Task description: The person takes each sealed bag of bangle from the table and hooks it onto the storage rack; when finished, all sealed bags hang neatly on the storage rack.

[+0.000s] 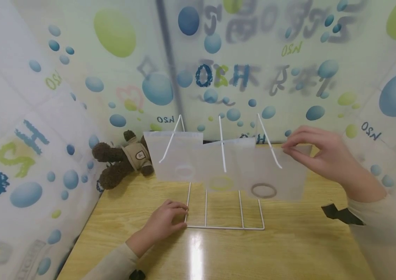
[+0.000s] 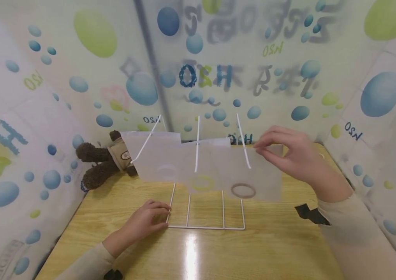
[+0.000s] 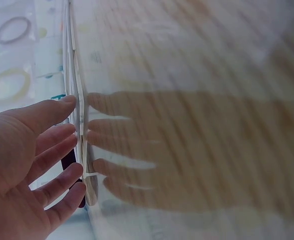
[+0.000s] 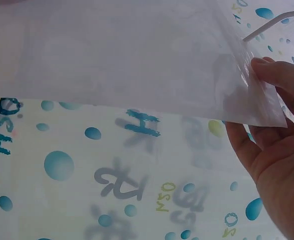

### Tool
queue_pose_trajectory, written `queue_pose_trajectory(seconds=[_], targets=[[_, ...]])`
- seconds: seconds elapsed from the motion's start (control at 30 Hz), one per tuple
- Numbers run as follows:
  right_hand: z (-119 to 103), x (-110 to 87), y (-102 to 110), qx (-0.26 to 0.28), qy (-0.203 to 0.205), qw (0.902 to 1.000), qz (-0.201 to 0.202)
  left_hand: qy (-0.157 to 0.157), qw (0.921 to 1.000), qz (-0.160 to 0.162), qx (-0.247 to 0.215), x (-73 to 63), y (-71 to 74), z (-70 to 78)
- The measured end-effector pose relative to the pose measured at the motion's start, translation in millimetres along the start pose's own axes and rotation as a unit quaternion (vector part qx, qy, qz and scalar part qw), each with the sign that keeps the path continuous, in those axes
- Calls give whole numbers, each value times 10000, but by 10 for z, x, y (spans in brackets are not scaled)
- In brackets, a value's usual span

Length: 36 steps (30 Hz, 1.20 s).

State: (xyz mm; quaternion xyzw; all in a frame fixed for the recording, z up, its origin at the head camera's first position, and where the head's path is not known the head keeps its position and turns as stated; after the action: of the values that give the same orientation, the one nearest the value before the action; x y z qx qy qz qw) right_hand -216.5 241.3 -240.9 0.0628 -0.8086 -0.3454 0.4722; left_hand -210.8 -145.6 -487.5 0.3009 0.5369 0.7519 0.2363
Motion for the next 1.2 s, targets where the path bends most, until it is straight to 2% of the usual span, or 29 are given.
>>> queue_pose_trajectory(seconds=[0.3,0.63,0.77,1.03,1.2], targets=[[146,41,-35,-193,-473,9985,188,31,10000,-5,20,-7,-15,-16],[233,62,-78,-125,-599,9977,298,-36,10000,17,19,-2,-22,-24],[272,62,-91,-133,-830,9962,237,-49,10000,46,28,2,-17,-22],[345,-23,-22,-42,-756,9965,345,20,10000,-3,-3,-4,-19,-15],[436,-130,74,-169,-999,9943,324,28,10000,-11,-14,-10,-16,-13]])
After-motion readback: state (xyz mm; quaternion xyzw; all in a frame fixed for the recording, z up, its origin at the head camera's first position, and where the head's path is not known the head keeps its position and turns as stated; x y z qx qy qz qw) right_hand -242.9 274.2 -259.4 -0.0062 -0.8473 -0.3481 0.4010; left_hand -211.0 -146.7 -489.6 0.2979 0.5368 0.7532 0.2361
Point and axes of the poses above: each hand's wrist, its own x-axis towards the middle knuckle, its own y-axis out of the back of the hand, z = x × y, the point moved 7 cm from there along x, towards the middle knuckle, and after that the axes turned 9 degrees about -y, right-handed, at the moved point
